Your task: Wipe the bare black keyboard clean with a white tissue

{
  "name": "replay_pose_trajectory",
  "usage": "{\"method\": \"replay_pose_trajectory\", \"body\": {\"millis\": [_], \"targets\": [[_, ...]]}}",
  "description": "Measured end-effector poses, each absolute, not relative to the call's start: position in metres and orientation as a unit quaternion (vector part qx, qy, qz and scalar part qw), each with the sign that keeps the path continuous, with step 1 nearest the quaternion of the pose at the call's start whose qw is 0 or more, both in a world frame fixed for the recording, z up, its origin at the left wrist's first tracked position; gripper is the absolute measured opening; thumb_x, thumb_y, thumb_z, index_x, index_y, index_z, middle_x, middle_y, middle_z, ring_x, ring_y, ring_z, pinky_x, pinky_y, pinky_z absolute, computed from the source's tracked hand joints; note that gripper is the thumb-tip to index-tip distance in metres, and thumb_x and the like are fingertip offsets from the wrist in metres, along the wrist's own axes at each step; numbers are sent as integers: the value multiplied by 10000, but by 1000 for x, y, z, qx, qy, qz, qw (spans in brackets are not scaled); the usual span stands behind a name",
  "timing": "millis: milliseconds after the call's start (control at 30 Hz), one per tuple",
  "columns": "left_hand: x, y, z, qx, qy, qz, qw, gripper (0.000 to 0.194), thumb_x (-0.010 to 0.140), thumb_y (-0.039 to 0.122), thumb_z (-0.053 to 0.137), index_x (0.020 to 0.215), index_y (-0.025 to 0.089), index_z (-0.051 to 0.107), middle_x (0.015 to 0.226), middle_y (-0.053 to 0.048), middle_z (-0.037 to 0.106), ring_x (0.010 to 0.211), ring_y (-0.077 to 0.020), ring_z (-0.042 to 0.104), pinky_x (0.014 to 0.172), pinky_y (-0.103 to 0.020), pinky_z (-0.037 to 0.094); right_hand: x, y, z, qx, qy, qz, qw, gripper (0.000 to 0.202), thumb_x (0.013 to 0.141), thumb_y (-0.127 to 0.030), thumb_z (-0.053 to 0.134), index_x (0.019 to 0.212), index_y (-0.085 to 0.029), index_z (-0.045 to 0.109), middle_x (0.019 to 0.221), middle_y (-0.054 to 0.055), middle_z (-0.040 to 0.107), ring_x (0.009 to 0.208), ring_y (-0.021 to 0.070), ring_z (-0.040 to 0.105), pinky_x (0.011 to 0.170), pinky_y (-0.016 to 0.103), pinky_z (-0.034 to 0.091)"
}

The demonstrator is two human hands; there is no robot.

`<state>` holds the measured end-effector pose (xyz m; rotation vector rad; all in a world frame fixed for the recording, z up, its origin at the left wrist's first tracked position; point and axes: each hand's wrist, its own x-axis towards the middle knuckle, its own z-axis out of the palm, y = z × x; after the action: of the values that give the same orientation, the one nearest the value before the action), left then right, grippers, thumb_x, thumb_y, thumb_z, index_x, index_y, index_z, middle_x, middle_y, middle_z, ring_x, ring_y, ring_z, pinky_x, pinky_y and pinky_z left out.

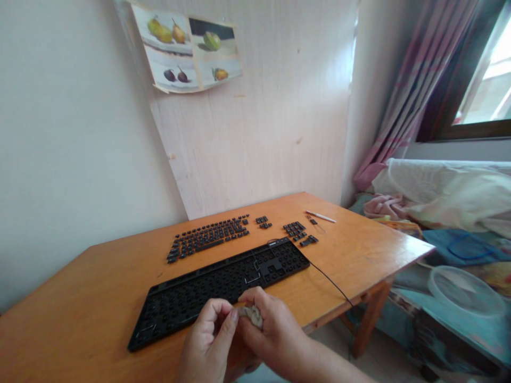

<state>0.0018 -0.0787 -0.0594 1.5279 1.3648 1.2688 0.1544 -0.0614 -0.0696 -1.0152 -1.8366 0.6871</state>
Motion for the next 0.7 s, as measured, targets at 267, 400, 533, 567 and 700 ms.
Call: {"method": "replay_pose_trajectory", "body": {"millis": [267,400,533,567,700], "targets": [[2,-74,-47,600,524,463,389,305,834,494,600,765,197,590,703,11,564,707,-159,537,665,-246,446,158,-67,-70,-387,-752,221,485,107,859,-227,601,946,-212,660,825,23,647,767,147,586,705,253,428],[8,-66,-32,653,511,414,376,298,869,466,558,736,199,563,682,19,517,687,-149,508,652,-242,440,167,-66,-67,-376,-729,253,513,122,902,-244,547,903,-191,658,782,18,629,724,129,574,679,242,424],[16,-44,-10,709,491,398,312,249,895,441,531,823,209,584,742,17,570,714,-143,524,686,-241,441,192,-60,-53,-414,-706,283,500,173,914,-305,546,877,-183,663,735,2,604,672,113,543,632,230,408],[18,-35,-4,720,491,391,296,248,894,445,527,840,210,588,745,16,585,700,-143,529,667,-241,438,201,-56,-48,-426,-699,297,492,194,910,-333,553,864,-179,662,715,-3,589,655,111,532,614,227,404],[21,4,14,781,481,340,210,284,898,479,495,933,221,608,835,-14,660,780,-173,606,737,-279,468,239,-30,-27,-483,-665,358,443,288,894,-443,551,899,-175,657,622,-36,520,538,93,454,495,211,353]]}}
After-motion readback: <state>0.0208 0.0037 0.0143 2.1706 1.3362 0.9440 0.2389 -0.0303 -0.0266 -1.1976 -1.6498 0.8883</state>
